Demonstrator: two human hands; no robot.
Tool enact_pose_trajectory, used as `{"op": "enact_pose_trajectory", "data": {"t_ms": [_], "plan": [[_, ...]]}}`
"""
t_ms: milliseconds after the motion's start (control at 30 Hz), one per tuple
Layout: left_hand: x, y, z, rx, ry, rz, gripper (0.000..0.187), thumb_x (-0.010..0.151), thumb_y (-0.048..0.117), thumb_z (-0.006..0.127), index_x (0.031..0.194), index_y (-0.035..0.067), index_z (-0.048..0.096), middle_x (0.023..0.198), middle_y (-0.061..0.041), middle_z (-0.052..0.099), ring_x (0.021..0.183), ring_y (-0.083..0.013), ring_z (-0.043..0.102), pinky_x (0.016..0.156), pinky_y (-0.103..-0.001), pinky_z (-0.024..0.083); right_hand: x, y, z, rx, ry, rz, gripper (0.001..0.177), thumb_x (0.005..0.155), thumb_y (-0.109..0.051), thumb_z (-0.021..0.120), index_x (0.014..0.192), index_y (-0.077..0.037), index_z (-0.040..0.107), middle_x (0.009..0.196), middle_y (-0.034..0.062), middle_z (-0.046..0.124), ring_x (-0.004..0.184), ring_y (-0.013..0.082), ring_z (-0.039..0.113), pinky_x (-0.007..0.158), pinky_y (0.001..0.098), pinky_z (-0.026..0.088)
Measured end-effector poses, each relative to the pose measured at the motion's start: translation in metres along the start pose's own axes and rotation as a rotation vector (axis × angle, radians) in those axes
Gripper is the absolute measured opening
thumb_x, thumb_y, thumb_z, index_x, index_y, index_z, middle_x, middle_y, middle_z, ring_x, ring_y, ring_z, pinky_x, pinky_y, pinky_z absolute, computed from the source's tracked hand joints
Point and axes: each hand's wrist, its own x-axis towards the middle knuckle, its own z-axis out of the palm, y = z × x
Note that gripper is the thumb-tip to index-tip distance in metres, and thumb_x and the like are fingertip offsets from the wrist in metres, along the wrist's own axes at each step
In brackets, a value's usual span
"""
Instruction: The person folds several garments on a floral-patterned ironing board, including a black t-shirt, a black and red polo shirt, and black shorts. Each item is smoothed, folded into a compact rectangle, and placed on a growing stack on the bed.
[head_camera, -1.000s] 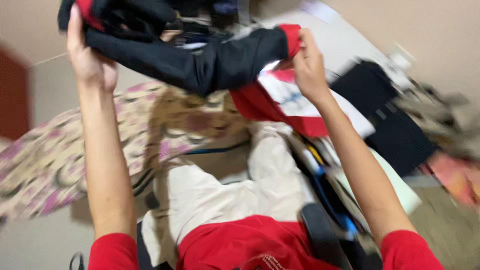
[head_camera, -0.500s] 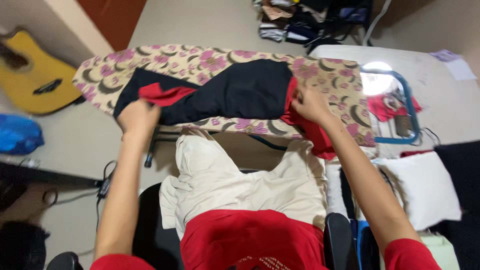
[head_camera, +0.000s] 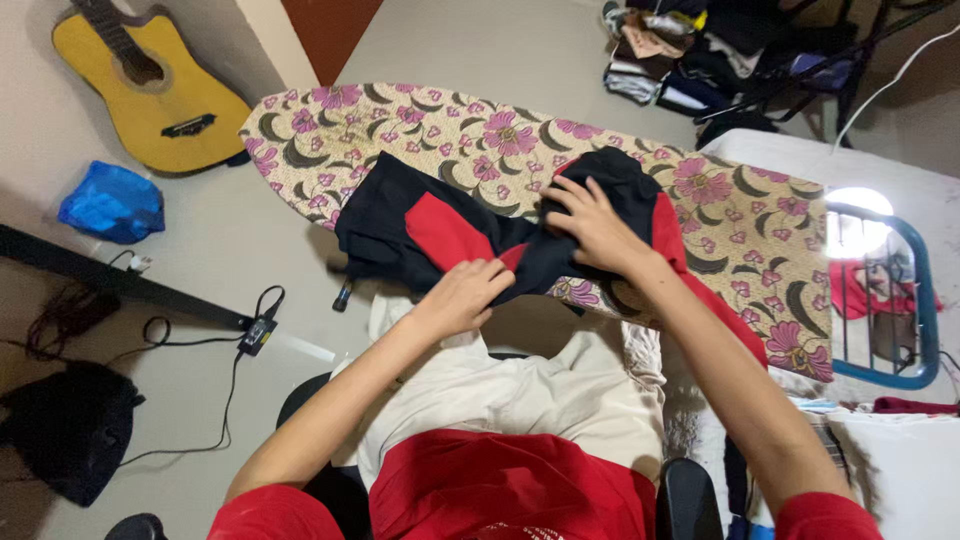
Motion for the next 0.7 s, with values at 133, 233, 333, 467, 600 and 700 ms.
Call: {"op": "enact_pose_trajectory", "data": {"t_ms": [133,233,333,467,600,700], "plan": [[-0.011,-0.021,-0.031,0.081,-0.061,-0.365,0.075,0.067,0.016,0.081,0.137,0.005,0.057,0.113,-0.021,0.063,0.095,-0.0397,0.068,0.076,-0.05,0.055,-0.024,0.02,-0.01,0.086,-0.009,-0.011,0.04,0.076,-0.02,0.082,0.112,-0.013,0.064,0.114,0.0082,0.066,0.121,0.0286,0.062,0.129,0.0492,0.034],[0.003,-0.061,-0.059,0.121,-0.111,-0.356,0.042,0.075,0.032,0.086,0.106,0.008,0.072,0.106,-0.015,0.067,0.1,-0.037,0.068,0.084,-0.049,0.054,-0.048,0.049,-0.021,0.194,-0.21,0.125,0.055,0.074,-0.03,0.081,0.121,-0.009,0.063,0.111,0.0083,0.072,0.106,0.0303,0.068,0.104,0.0504,0.042],[0.03,-0.093,-0.098,-0.154,0.098,-0.146,0.035,0.07,0.026,0.083,0.095,0.005,0.072,0.1,-0.017,0.066,0.096,-0.0368,0.064,0.086,-0.044,0.052,-0.065,0.094,-0.032,-0.117,-0.705,0.346,0.056,0.074,-0.042,0.084,0.124,-0.025,0.068,0.106,0.0068,0.076,0.105,0.0248,0.071,0.111,0.0485,0.04],[0.085,-0.108,-0.154,-0.276,0.128,-0.35,0.037,0.078,0.023,0.078,0.107,0.004,0.066,0.096,-0.018,0.069,0.092,-0.0331,0.067,0.083,-0.043,0.052,-0.076,0.177,-0.065,0.143,-0.358,0.662,0.045,0.071,-0.016,0.075,0.116,-0.013,0.075,0.092,0.0182,0.076,0.087,0.0346,0.076,0.084,0.046,0.059],[0.13,-0.087,-0.171,-0.036,0.392,-0.321,0.053,0.084,0.027,0.087,0.12,0.002,0.056,0.111,-0.018,0.067,0.098,-0.038,0.067,0.082,-0.046,0.052,-0.093,0.237,-0.107,-0.166,0.775,0.566,0.019,0.085,0.001,0.066,0.101,-0.003,0.075,0.098,0.0182,0.072,0.093,0.035,0.07,0.084,0.0469,0.056],[0.134,-0.076,-0.172,0.211,0.536,-0.18,0.066,0.081,0.015,0.088,0.138,0.005,0.058,0.139,-0.016,0.058,0.112,-0.039,0.064,0.087,-0.048,0.052,-0.108,0.245,-0.112,-0.297,1.104,0.398,0.01,0.088,0.006,0.066,0.098,0.004,0.065,0.1,0.0185,0.069,0.092,0.0377,0.067,0.079,0.049,0.052]]}}
